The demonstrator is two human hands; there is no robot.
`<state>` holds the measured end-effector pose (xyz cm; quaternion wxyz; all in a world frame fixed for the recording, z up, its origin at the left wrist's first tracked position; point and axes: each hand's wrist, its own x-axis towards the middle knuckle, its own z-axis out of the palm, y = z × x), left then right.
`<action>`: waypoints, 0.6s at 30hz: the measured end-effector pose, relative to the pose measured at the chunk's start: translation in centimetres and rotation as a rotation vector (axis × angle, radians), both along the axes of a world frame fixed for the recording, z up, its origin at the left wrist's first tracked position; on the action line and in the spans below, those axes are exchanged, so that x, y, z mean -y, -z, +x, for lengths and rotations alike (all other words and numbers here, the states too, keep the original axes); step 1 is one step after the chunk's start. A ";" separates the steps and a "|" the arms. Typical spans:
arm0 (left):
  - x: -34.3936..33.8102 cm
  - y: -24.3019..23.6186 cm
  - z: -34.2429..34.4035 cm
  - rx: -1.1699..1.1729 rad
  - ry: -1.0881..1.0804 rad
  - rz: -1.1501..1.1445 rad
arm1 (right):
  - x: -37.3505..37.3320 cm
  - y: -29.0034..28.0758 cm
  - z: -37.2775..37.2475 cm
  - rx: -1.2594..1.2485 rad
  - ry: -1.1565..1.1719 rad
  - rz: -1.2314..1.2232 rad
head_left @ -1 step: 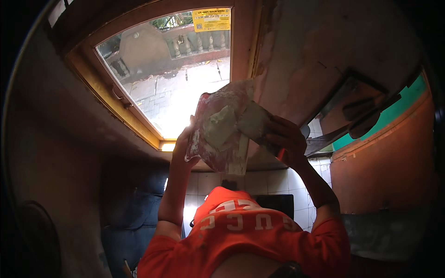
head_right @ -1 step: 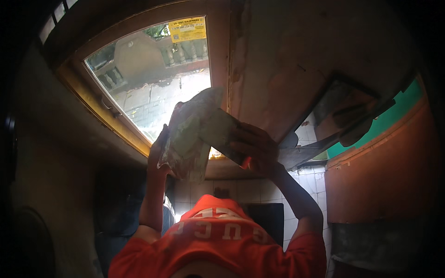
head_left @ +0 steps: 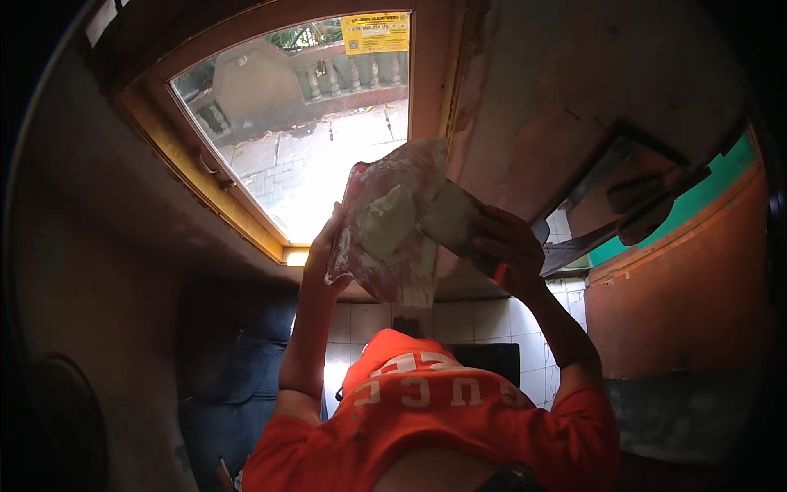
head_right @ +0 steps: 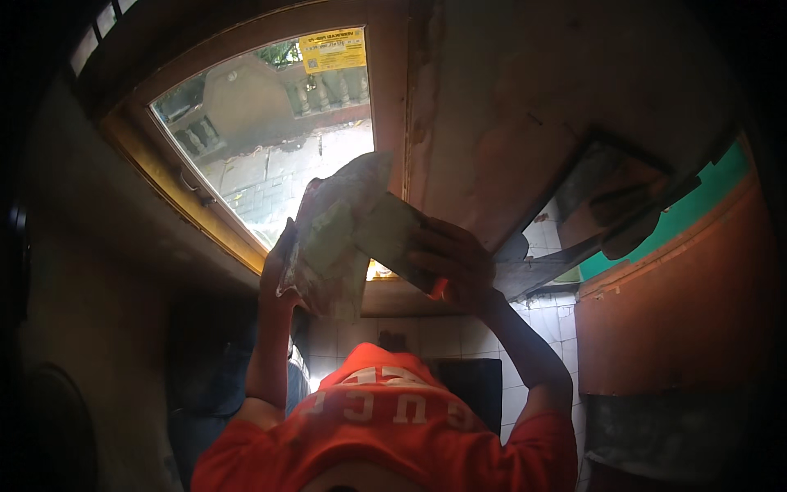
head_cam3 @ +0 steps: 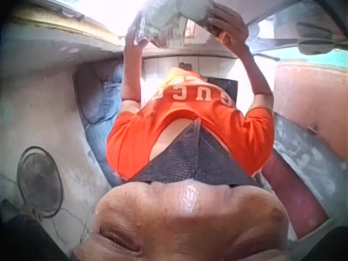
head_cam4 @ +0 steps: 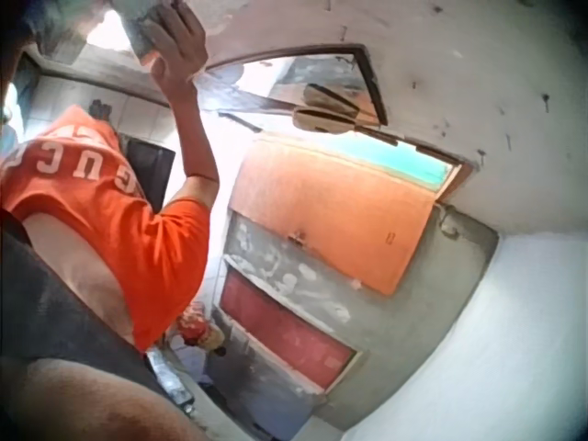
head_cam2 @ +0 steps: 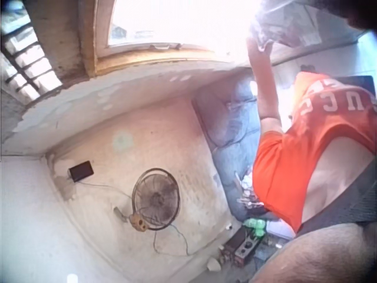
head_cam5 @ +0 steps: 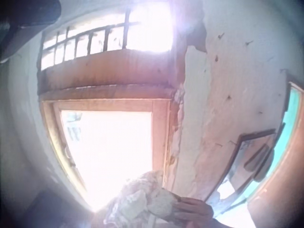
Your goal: The person applies a substance to a wall using a putty knife while holding a hawk. They spread the material over several damaged spots on the wall next to a window.
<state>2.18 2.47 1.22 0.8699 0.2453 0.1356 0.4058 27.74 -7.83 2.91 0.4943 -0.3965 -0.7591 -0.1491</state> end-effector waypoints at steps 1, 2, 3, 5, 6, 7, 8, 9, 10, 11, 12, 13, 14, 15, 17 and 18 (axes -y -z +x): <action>-0.1 0.0 -0.4 -0.005 -0.024 0.019 | 0.1 0.0 0.0 0.010 0.006 -0.006; -0.2 0.1 -0.8 -0.010 -0.048 0.038 | 0.5 0.1 0.2 0.019 0.012 -0.012; -0.4 0.3 -1.4 -0.014 -0.071 0.057 | 0.9 0.1 0.3 0.029 0.019 -0.018; -1.0 1.1 -3.0 -0.393 -0.219 0.479 | 1.2 -0.5 1.4 0.098 0.012 -0.080; -0.4 0.7 -3.6 -0.727 -0.346 0.867 | 1.3 -0.6 1.9 0.134 0.019 -0.111; -0.5 0.3 -3.6 -0.581 -0.280 0.683 | 1.3 -0.3 2.4 0.152 0.039 -0.141; -0.9 -0.1 -3.4 -0.418 -0.232 0.484 | 1.3 0.1 3.3 0.184 0.077 -0.152; -1.0 -0.6 -3.6 -0.280 -0.209 0.278 | 1.2 -0.1 4.3 0.214 0.120 -0.165; -0.8 -0.4 -4.0 -0.239 -0.189 0.247 | 0.8 -1.2 4.8 0.209 0.190 -0.094; -0.5 -0.2 -4.5 -0.200 -0.175 0.217 | 0.4 -3.2 5.3 0.161 0.250 -0.097; -0.5 0.5 -4.6 -0.171 -0.124 0.176 | 0.1 -5.6 5.5 0.100 0.310 -0.110; -0.5 0.8 -4.6 -0.148 -0.070 0.137 | 0.1 -8.0 5.5 0.026 0.367 -0.128; -0.1 1.4 -4.5 -0.132 -0.072 0.082 | -0.2 -10.4 5.4 0.001 0.396 -0.028; -0.6 3.2 -4.9 -0.031 0.058 0.103 | -0.7 -12.9 5.4 -0.024 0.429 0.065; -0.2 4.3 -4.0 -0.120 0.015 0.108 | -2.5 -17.2 5.6 0.060 0.517 0.258; -0.2 4.6 -3.4 -0.116 0.042 0.103 | -3.4 -19.9 5.7 0.122 0.509 0.377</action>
